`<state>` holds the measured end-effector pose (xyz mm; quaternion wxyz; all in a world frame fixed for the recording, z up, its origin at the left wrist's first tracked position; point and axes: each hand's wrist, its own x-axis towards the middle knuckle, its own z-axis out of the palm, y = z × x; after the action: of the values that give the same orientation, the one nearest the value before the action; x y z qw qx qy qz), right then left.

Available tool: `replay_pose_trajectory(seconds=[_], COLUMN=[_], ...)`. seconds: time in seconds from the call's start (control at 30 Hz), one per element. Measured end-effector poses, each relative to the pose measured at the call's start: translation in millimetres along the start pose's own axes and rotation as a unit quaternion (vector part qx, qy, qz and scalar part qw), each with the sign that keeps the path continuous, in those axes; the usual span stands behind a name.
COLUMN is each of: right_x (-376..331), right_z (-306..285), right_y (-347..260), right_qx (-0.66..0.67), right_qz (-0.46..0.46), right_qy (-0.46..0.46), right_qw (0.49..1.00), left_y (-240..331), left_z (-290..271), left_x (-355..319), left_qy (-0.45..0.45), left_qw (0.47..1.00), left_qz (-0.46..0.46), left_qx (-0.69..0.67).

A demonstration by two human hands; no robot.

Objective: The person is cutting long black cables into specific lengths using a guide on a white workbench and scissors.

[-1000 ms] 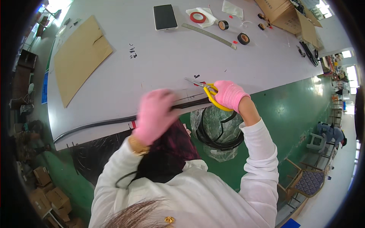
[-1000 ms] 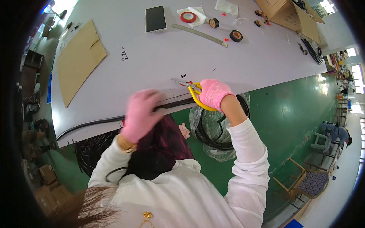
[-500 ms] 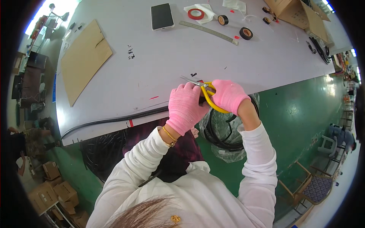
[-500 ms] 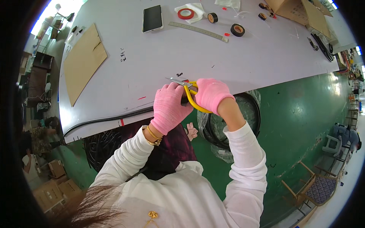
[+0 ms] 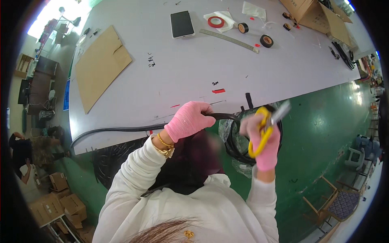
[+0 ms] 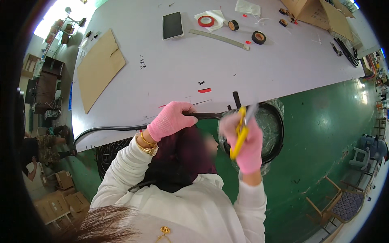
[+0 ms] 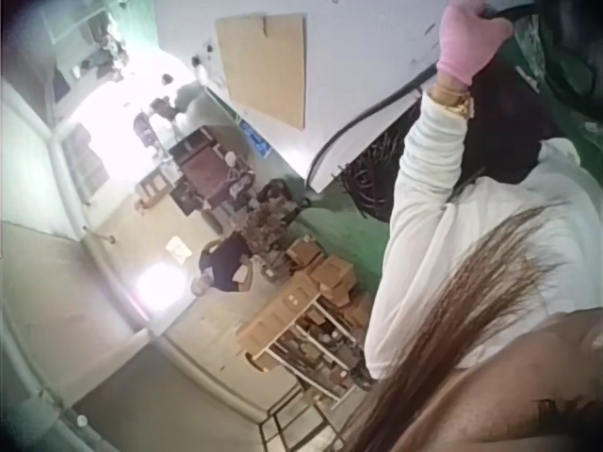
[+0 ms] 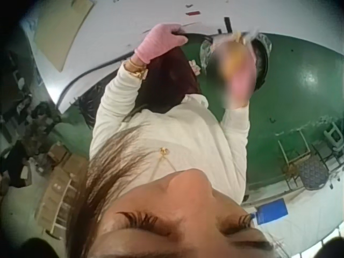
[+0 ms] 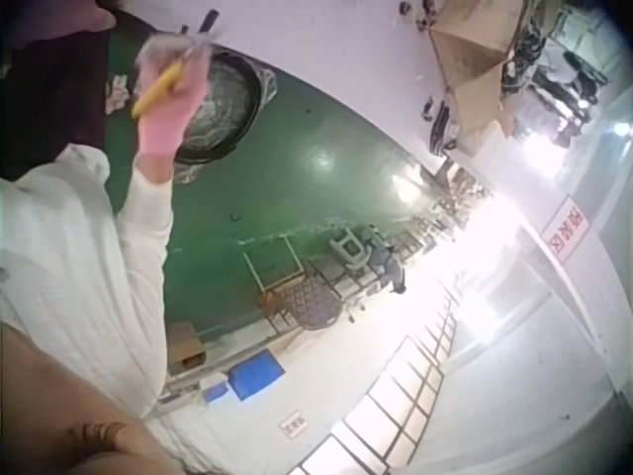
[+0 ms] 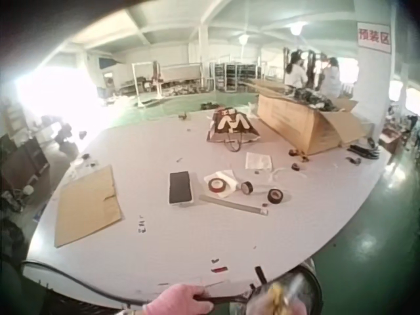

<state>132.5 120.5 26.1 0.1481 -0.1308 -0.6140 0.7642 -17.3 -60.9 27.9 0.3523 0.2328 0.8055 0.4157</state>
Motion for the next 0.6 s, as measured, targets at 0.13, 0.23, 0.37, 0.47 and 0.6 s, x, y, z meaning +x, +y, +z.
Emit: replay_pose_trajectory(seconds=[0.13,0.23,0.37,0.47,0.6], right_x=[-78,-103,-102,-95,-92], right_z=[28,41,67,76,88], right_y=[34,70,72,62,63], right_qx=[0.171,0.003,0.037,0.083,0.121], right_qz=[0.315,0.208,0.222,0.258,0.281], right_qy=[0.036,-0.081,-0.073,-0.063,-0.009], right_qw=[0.933,0.975,0.972,0.960,0.952], left_y=[5,12,15,15,10], left_z=[-10,-11,-11,-11,-8], left_x=[-13,-23,-35,-42,-46], left_qy=[-0.047,-0.067,-0.080,-0.072,-0.063], left_qw=[0.998,0.997,0.996,0.996,0.997], left_qz=[-0.019,-0.025,-0.019,-0.017,-0.004], left_qx=[-0.045,-0.023,-0.036,-0.047,-0.053])
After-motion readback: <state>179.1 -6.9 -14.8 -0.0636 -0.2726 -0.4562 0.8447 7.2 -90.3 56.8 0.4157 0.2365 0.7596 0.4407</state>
